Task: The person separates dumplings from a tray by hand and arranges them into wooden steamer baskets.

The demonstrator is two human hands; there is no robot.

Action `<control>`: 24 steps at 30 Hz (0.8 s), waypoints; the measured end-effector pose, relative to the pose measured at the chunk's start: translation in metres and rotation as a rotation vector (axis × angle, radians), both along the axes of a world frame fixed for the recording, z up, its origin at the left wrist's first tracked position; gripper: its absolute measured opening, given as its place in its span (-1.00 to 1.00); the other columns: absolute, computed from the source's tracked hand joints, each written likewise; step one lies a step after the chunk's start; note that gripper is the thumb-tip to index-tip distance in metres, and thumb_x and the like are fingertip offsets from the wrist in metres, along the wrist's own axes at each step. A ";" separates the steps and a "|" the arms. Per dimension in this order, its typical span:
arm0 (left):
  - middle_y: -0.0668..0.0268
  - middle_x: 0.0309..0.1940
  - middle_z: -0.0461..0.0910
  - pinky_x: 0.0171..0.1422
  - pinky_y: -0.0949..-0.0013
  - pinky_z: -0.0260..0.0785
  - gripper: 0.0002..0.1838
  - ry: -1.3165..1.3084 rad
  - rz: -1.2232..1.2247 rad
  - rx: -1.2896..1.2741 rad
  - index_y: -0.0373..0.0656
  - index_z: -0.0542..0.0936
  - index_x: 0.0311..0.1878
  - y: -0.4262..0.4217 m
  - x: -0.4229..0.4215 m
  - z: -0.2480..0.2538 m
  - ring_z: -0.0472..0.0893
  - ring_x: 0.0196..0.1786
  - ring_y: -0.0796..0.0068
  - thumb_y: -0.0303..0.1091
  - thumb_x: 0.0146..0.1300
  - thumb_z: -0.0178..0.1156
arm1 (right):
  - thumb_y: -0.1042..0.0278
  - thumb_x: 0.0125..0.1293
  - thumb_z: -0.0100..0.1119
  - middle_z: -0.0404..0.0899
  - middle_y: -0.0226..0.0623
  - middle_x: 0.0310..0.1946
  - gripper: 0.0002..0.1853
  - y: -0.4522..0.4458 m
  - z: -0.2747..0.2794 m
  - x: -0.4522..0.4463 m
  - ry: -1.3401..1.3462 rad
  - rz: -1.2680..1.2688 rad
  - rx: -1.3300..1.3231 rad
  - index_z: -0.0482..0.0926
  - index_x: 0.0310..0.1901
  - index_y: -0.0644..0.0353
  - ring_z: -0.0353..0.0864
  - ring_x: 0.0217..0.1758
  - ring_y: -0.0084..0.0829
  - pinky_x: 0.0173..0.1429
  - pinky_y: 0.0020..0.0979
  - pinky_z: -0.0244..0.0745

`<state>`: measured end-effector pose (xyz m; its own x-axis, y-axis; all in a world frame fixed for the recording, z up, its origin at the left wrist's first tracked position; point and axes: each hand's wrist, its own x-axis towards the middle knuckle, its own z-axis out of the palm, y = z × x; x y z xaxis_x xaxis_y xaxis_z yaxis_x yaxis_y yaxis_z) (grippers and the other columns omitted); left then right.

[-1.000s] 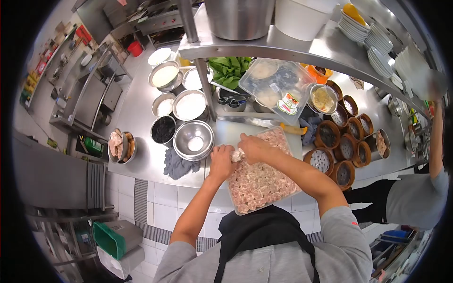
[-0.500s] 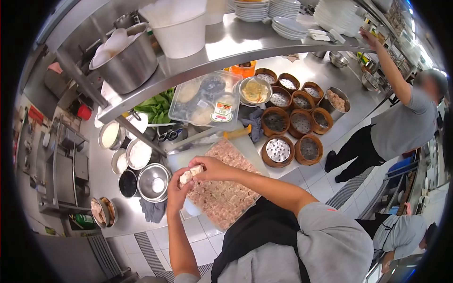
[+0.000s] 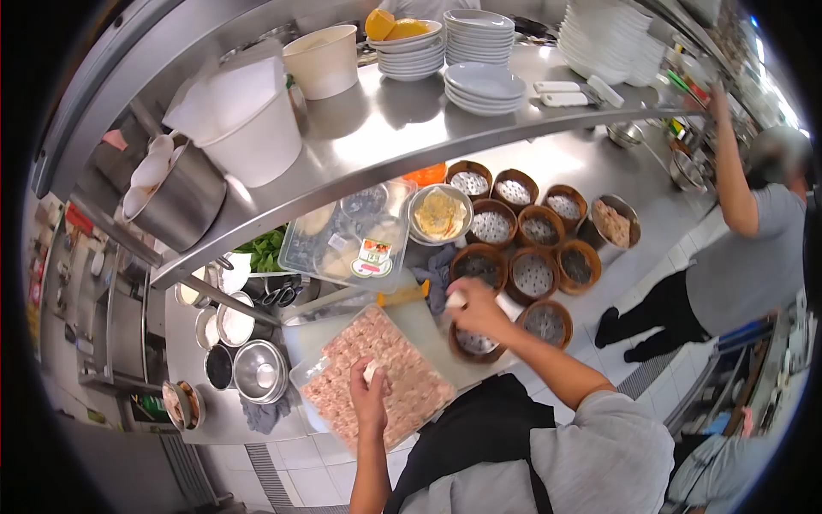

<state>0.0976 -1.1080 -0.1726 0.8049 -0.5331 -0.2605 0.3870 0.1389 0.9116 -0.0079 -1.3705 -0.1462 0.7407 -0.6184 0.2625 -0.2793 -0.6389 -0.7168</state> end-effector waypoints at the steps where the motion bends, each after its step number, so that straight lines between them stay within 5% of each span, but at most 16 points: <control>1: 0.40 -0.38 0.48 -0.43 0.57 0.28 -0.65 -0.002 0.027 -0.001 -0.10 0.40 0.14 -0.004 -0.006 -0.001 0.43 -0.44 0.68 -0.45 0.32 0.20 | 0.28 0.06 0.32 0.62 -0.05 -0.20 -0.61 -0.039 0.008 -0.004 0.050 -0.039 -0.008 0.54 -0.07 0.23 0.64 -0.11 -0.07 -0.02 -0.21 0.51; 5: 0.34 -0.29 0.53 -0.42 0.51 0.31 -0.59 0.127 0.224 0.020 -0.02 0.34 0.21 -0.033 -0.041 0.012 0.47 -0.41 0.58 -0.37 0.34 0.19 | 0.25 0.11 0.33 0.63 -0.17 -0.32 -0.52 -0.196 0.010 0.003 0.034 -0.169 0.232 0.49 0.07 0.18 0.66 -0.23 -0.32 -0.11 -0.32 0.52; 7: 0.34 -0.27 0.53 -0.41 0.50 0.33 -0.60 0.175 0.316 0.028 0.00 0.35 0.21 -0.047 -0.060 0.012 0.49 -0.39 0.56 -0.36 0.35 0.18 | 0.23 0.16 0.28 0.62 -0.19 -0.36 -0.49 -0.259 -0.001 0.018 0.062 -0.139 0.178 0.44 0.13 0.19 0.67 -0.28 -0.34 -0.15 -0.28 0.54; 9: 0.36 -0.22 0.56 -0.38 0.54 0.37 -0.65 0.255 0.335 0.049 -0.02 0.39 0.18 -0.066 -0.077 0.012 0.53 -0.35 0.59 -0.38 0.36 0.16 | 0.20 0.16 0.25 0.64 -0.10 -0.38 -0.53 -0.303 -0.012 0.049 0.070 -0.098 0.462 0.50 0.07 0.24 0.69 -0.31 -0.27 -0.20 -0.26 0.54; 10: 0.36 -0.21 0.56 -0.38 0.53 0.39 -0.65 0.284 0.316 0.044 -0.02 0.39 0.18 -0.074 -0.084 0.015 0.54 -0.33 0.58 -0.38 0.36 0.16 | 0.25 0.18 0.19 0.64 0.12 -0.22 -0.57 -0.322 -0.006 0.059 0.340 -0.041 0.087 0.48 0.02 0.33 0.64 -0.04 0.04 0.08 -0.12 0.50; 11: 0.36 -0.21 0.56 -0.38 0.53 0.39 -0.65 0.283 0.343 0.048 -0.02 0.39 0.18 -0.081 -0.089 0.016 0.54 -0.33 0.58 -0.38 0.36 0.16 | 0.21 0.17 0.20 0.61 0.15 -0.07 -0.54 -0.339 -0.016 0.073 0.378 0.131 -0.229 0.49 0.05 0.34 0.58 0.09 0.05 0.23 -0.11 0.42; 14: 0.35 -0.23 0.55 -0.39 0.54 0.37 -0.62 0.253 0.321 0.068 -0.03 0.36 0.20 -0.098 -0.100 0.025 0.53 -0.35 0.60 -0.40 0.35 0.17 | 0.20 0.17 0.20 0.57 0.11 0.03 -0.54 -0.356 -0.023 0.115 0.611 0.221 -0.203 0.52 0.06 0.30 0.52 0.16 0.01 0.30 -0.09 0.34; 24: 0.32 -0.22 0.51 -0.38 0.58 0.34 -0.54 0.075 0.350 0.223 -0.13 0.30 0.22 -0.120 -0.119 0.029 0.48 -0.40 0.63 -0.45 0.30 0.22 | 0.22 0.20 0.16 0.57 0.09 0.02 -0.57 -0.368 -0.072 0.136 0.312 0.110 -0.284 0.54 0.07 0.24 0.50 0.18 0.01 0.31 -0.06 0.32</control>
<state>-0.0215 -1.2276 -0.1434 0.9019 -0.1550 -0.4031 0.4178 0.0765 0.9053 0.1280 -1.7386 -0.2187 0.8691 -0.4668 0.1637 -0.3740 -0.8366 -0.4002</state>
